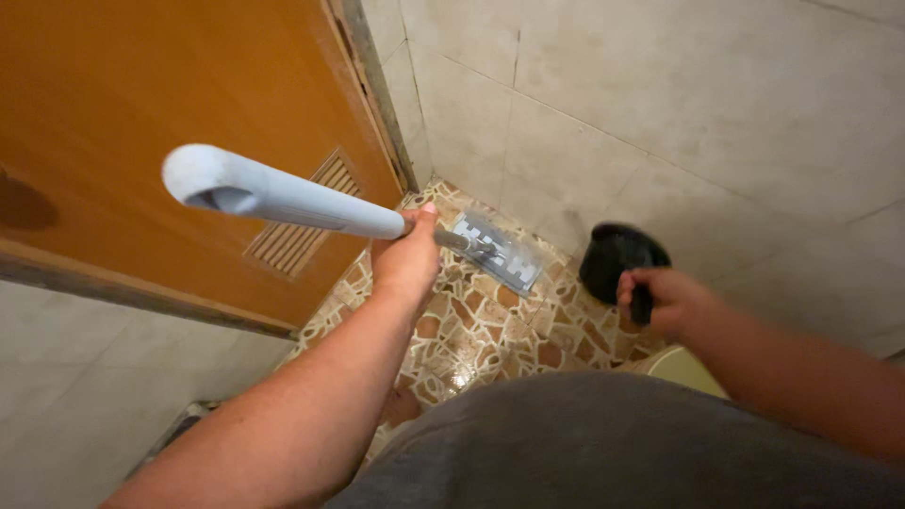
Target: The person attaches a cloth to a mop head and then connects the mop head to the mop pole handle, eventually dipping the assembled mop into a bucket of water.
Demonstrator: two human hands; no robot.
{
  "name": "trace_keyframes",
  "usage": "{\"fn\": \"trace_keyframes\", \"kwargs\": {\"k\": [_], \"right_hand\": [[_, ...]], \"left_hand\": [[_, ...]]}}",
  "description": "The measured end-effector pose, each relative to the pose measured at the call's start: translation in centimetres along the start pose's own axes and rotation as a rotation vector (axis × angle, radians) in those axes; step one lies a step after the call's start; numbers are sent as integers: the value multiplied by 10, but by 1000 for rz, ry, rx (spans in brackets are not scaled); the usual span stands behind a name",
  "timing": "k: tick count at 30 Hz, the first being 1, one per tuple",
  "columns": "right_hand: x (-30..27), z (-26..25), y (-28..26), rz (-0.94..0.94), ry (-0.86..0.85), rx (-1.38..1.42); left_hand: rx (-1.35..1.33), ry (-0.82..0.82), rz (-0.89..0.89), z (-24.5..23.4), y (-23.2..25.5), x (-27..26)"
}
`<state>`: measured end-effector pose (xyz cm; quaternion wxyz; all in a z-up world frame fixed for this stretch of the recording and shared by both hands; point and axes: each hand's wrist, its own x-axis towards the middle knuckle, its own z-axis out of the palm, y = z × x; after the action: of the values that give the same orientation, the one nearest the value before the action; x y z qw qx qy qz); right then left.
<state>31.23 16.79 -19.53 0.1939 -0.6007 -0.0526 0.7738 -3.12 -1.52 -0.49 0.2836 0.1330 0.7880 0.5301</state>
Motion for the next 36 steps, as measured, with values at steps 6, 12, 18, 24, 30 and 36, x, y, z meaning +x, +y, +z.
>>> {"fn": "trace_keyframes", "kwargs": {"k": [6,12,18,24,30,36], "right_hand": [[4,50,45,79,139,-210],[76,172,22,2,41,-503],[31,251,29,-29,17,-208],[-48,226,104,-132,-104,-49],[-82,166,191,-22,-46,-11],[-123,123,281,-116,204,-147]], "left_hand": [[-119,-63,-28,-47,-34,52],[-82,-197,136,-128,-57,104],[-56,-282,64,-190,-46,122],[-150,-253,4,-202,-57,118],[-90,-287,-28,-234,-85,84],[-198,-329,-109,-261,-132,31]]}}
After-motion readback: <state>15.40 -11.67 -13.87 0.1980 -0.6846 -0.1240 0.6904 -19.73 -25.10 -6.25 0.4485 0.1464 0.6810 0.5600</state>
